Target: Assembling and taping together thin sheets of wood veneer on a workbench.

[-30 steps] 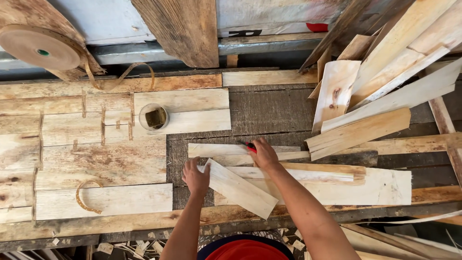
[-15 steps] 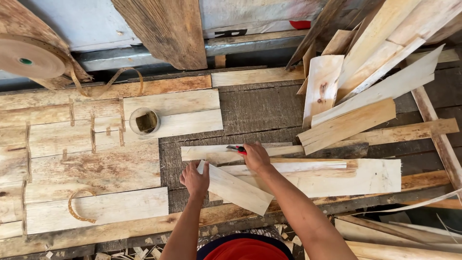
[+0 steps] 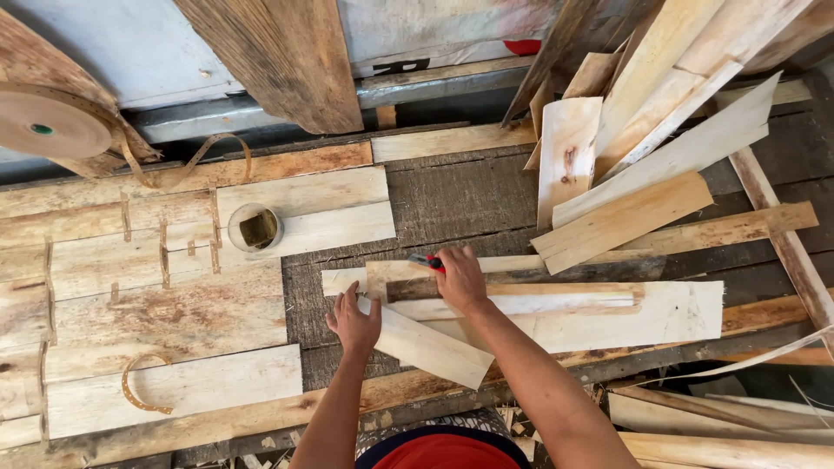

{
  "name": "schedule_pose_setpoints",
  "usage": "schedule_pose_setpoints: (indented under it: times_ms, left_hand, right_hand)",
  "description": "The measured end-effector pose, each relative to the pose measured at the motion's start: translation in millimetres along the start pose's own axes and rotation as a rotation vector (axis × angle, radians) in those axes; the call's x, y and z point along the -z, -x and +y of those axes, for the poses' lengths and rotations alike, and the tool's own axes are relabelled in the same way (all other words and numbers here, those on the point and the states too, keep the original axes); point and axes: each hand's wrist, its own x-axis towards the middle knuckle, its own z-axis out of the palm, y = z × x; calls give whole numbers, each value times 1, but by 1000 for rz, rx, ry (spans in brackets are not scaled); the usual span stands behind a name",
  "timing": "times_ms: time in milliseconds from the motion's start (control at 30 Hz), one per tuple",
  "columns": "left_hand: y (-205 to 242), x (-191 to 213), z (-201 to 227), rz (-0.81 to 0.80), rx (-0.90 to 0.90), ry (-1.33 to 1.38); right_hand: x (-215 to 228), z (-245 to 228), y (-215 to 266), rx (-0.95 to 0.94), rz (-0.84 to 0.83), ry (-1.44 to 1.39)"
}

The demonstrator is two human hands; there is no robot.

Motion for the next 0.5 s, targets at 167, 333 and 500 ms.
schedule_pose_setpoints:
  times_ms: [167,333,500]
  left_hand:
    - [-1,10,18,-134,85,4]
    - [-4,8,14,-141,116,14]
    - [5,14,18,-64,88,26]
  right_hand:
    - [4,-7,4,-22,-129,-23]
    - [-1,-6,19,-27,14,-70]
    - [-4,0,31,-231,-215,-33]
